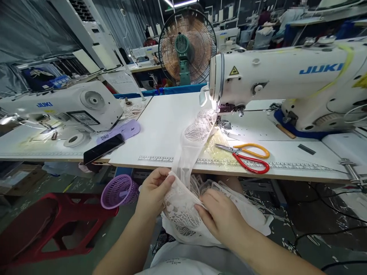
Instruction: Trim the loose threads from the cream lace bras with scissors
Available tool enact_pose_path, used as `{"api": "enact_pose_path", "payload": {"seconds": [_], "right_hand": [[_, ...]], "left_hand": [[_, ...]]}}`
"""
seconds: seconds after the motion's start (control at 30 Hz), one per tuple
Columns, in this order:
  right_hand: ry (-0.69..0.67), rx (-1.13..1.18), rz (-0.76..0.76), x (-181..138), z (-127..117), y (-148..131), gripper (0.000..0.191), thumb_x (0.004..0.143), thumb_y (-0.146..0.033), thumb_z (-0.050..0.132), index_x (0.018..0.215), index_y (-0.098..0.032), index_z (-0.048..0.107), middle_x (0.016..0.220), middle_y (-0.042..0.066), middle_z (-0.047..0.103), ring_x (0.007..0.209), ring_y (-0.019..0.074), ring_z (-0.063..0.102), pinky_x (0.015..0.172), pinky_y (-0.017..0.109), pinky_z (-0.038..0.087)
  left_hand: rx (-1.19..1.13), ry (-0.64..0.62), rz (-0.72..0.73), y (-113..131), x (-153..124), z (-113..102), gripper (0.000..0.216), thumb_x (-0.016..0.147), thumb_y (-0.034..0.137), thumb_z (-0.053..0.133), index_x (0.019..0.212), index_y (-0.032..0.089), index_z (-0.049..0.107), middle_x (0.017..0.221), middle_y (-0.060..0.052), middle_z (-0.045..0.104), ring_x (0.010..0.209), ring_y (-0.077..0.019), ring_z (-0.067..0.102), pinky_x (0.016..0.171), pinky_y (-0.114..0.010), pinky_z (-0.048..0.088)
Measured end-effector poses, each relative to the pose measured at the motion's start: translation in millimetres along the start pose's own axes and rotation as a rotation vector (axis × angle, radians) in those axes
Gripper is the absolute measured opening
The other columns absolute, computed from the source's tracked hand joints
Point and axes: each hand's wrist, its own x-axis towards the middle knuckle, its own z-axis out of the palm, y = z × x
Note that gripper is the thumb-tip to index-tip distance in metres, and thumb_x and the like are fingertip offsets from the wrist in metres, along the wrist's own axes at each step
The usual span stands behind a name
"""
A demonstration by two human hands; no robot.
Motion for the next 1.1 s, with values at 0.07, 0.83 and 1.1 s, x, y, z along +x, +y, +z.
{"api": "enact_pose_path", "payload": {"seconds": [0.07,0.83,1.1], "right_hand": [[-0.028,0.014,0.006,0.6,-3.6,-2.2,0.024,0.094,-0.020,0.039,0.070,-0.022,0.044,0.065,0.001,0.051,0.059,0.0152,0.051,0.051,0.025,0.040],[-0.140,-0.089,0.011,-47.1,-16.5,42.8,0.023,0.097,-0.026,0.039,0.105,-0.017,0.059,0.070,0.004,0.061,0.060,0.0192,0.061,0.049,0.031,0.048],[-0.193,-0.006,0.110,-78.2,-40.5,64.3,0.027,0.092,-0.024,0.045,0.117,-0.024,0.056,0.089,0.006,0.068,0.078,0.0212,0.067,0.059,0.029,0.054]], "left_hand": [[-0.046,0.020,-0.006,-3.1,1.1,-0.6,0.029,0.061,0.037,0.078,0.070,0.016,0.060,0.064,0.002,0.057,0.056,-0.0077,0.048,0.052,-0.018,0.038],[-0.033,0.150,-0.067,-37.7,15.8,-16.4,0.027,0.059,0.033,0.081,0.068,0.018,0.061,0.062,0.001,0.064,0.054,-0.0100,0.055,0.052,-0.021,0.045],[0.007,0.223,-0.058,-31.0,20.1,-19.3,0.034,0.052,0.034,0.084,0.066,0.017,0.058,0.059,0.002,0.065,0.052,-0.0097,0.057,0.050,-0.019,0.045]]}}
